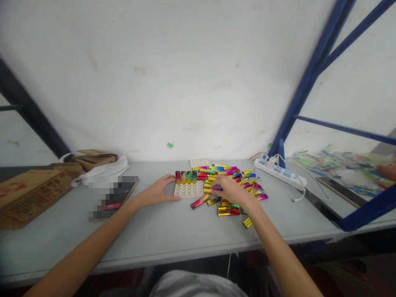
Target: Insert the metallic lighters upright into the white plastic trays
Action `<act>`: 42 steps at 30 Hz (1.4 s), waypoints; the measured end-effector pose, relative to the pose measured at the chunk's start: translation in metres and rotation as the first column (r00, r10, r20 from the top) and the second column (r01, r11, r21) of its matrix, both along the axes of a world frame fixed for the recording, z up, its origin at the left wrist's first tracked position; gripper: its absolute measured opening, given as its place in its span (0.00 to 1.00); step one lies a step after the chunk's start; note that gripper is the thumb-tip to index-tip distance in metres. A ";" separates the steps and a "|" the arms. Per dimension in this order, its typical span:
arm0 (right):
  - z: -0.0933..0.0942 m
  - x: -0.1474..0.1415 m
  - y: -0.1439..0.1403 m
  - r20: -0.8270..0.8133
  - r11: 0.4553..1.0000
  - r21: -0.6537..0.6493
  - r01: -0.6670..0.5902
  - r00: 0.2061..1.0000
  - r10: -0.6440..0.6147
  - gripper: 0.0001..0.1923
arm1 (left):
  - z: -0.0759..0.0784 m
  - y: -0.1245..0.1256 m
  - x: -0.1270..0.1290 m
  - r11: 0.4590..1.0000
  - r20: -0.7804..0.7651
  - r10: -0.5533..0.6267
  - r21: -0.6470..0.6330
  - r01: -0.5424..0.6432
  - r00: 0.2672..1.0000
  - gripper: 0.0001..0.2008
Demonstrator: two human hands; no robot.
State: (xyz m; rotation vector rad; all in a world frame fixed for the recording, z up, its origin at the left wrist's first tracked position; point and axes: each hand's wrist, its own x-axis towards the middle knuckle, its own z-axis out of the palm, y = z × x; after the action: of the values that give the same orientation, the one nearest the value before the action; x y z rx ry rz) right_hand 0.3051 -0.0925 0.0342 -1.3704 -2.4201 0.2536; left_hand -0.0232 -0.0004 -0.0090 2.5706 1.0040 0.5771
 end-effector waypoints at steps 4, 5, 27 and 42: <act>-0.012 -0.002 0.010 0.173 0.998 0.036 0.050 0.983 -0.055 0.06 | 0.002 -0.002 0.000 1.000 -0.016 0.011 -0.007 -0.011 1.000 0.36; -0.015 -0.002 0.012 0.195 0.997 0.050 0.063 0.978 -0.072 0.07 | 0.003 -0.002 0.001 1.000 -0.019 0.010 -0.011 -0.010 1.000 0.36; 0.005 -0.032 0.049 -0.819 0.962 -0.092 0.258 0.531 -0.220 0.26 | 0.001 0.000 0.000 1.000 -0.027 0.009 -0.003 -0.010 1.000 0.37; -0.026 -0.075 0.055 -0.826 0.870 -0.488 -0.071 0.360 -0.434 0.36 | 0.001 -0.001 0.000 1.000 -0.011 -0.012 -0.027 0.012 1.000 0.37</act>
State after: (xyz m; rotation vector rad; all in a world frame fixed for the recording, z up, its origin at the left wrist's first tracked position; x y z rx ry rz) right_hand 0.2302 -0.0375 0.0086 -1.1333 -1.2146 1.2350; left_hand -0.0230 -0.0010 -0.0076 2.5575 0.9930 0.5433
